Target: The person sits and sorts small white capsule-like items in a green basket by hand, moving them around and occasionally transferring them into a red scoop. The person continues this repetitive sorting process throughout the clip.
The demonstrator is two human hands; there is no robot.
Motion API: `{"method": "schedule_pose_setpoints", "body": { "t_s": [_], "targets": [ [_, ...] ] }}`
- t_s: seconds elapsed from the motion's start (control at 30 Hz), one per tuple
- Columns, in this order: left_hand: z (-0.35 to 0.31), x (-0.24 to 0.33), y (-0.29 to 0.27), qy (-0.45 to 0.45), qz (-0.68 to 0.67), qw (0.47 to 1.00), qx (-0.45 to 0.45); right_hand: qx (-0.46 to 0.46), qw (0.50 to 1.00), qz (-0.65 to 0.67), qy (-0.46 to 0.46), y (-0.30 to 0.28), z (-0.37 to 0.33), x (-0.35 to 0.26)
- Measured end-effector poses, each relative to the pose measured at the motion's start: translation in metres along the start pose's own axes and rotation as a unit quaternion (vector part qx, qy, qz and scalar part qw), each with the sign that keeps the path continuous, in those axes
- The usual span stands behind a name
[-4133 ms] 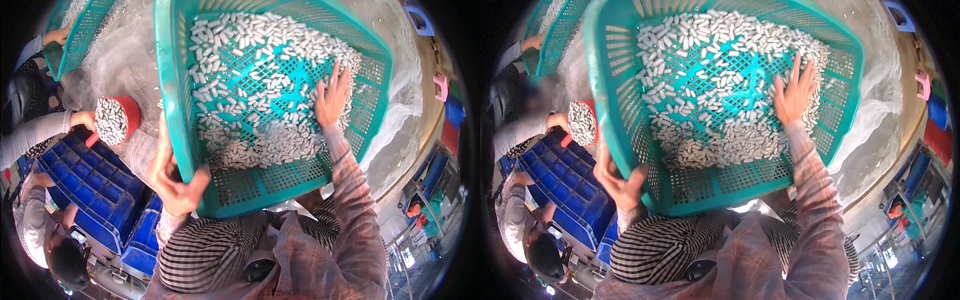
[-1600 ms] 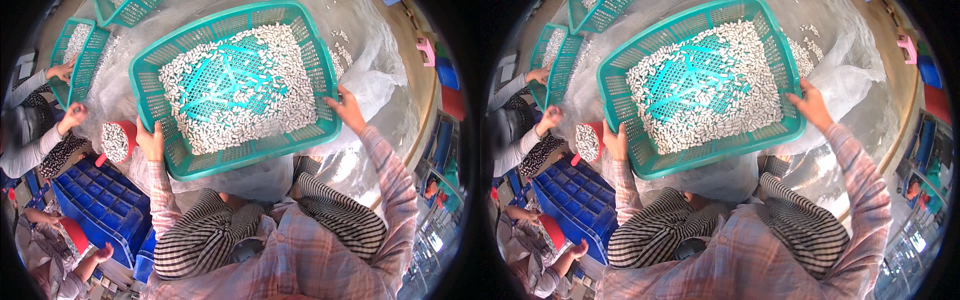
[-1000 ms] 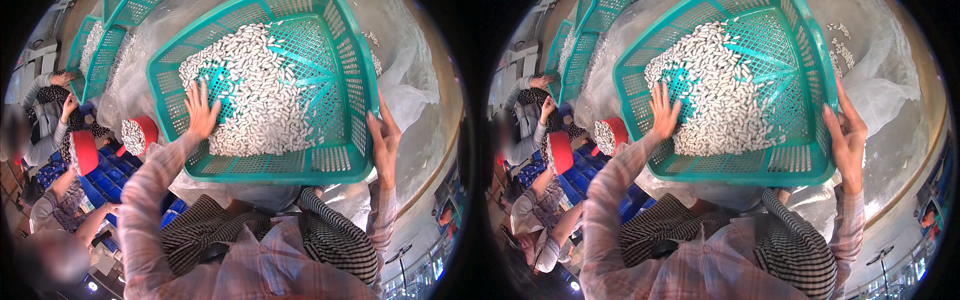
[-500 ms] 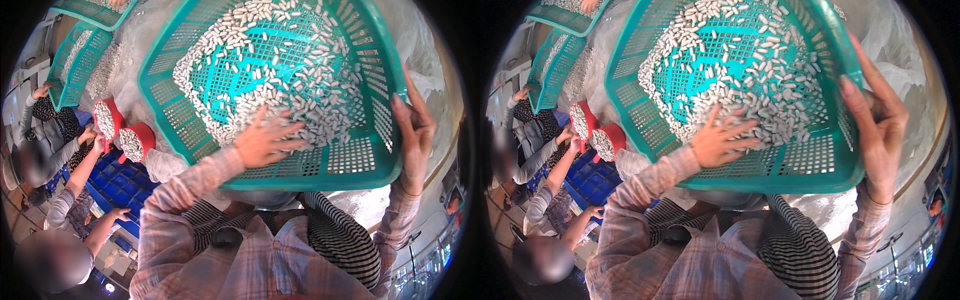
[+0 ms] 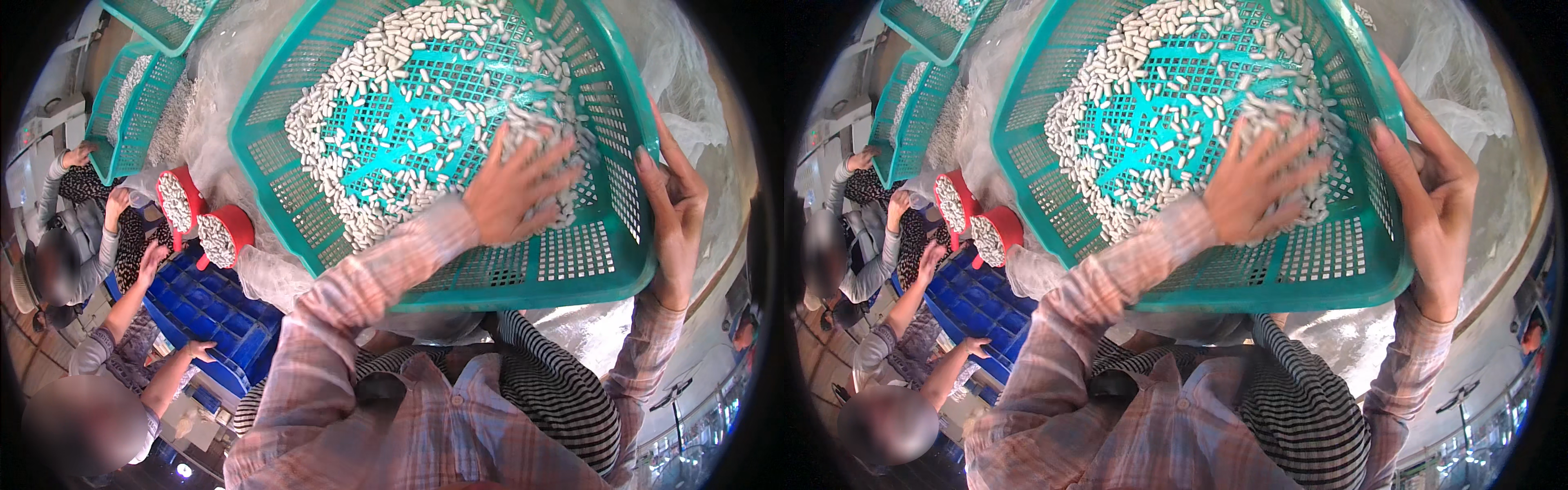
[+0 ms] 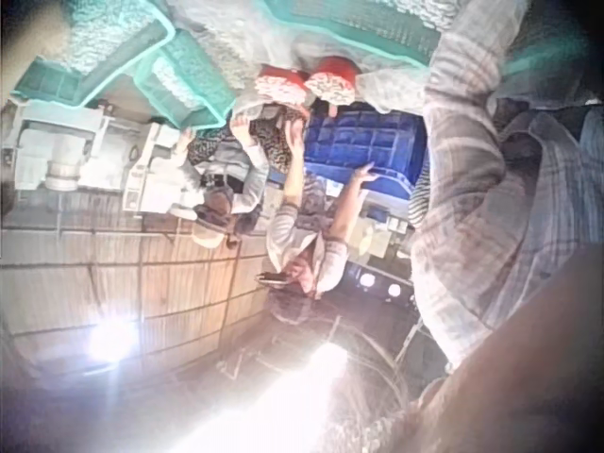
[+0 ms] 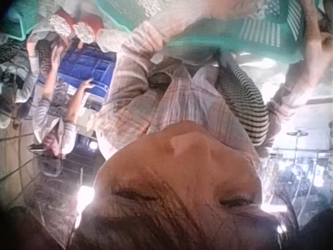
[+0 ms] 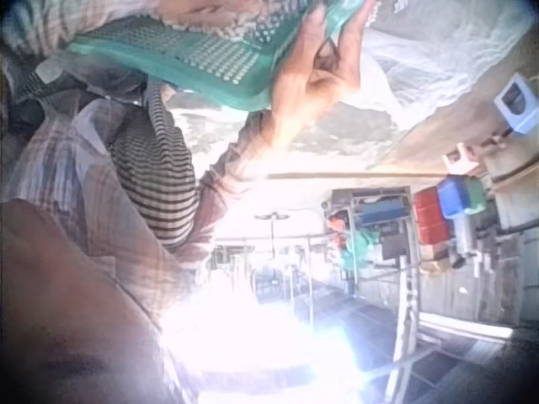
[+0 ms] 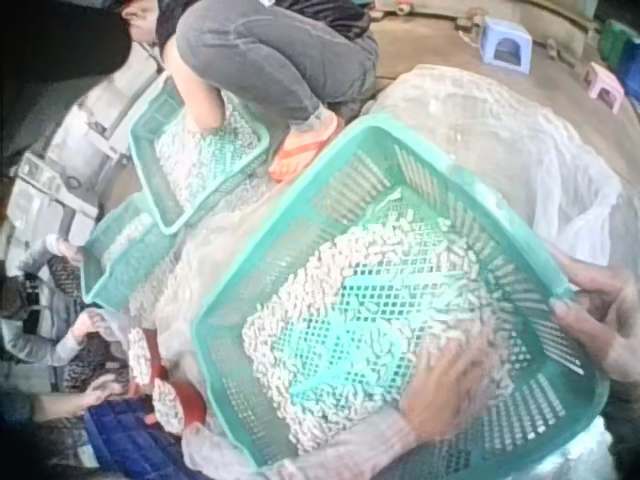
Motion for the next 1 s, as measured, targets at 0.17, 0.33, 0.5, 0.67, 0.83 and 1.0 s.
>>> {"method": "schedule_pose_setpoints", "body": {
  "t_s": [0.17, 0.33, 0.5, 0.67, 0.83, 1.0],
  "targets": [
    [-0.126, -0.060, 0.014, 0.023, 0.071, 0.983, -0.170, -0.024, 0.998, -0.031, 0.038, -0.013, -0.008, 0.011],
    [-0.158, -0.190, -0.076, -0.288, 0.125, 0.923, 0.223, -0.001, 0.999, -0.042, 0.029, -0.012, -0.012, 0.014],
    [-0.084, -0.208, -0.099, -0.286, 0.084, 0.823, 0.483, -0.011, 0.999, -0.031, 0.014, -0.012, -0.008, 0.013],
    [0.065, -0.103, -0.064, -0.131, 0.065, 0.910, 0.387, -0.011, 0.999, -0.042, -0.009, -0.008, -0.003, 0.007],
    [0.019, 0.013, 0.008, 0.044, -0.036, 0.995, 0.084, -0.001, 0.999, -0.032, -0.002, -0.010, -0.002, 0.006],
    [-0.133, -0.063, 0.015, 0.053, 0.055, 0.988, -0.136, -0.005, 1.000, -0.028, -0.008, -0.015, -0.007, 0.010]
  ]
}}
Point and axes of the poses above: each hand's wrist, its own z-axis towards the middle knuckle, its own y-axis out of the palm, x = y × z, the point moved 7 cm from there along z, towards the middle knuckle
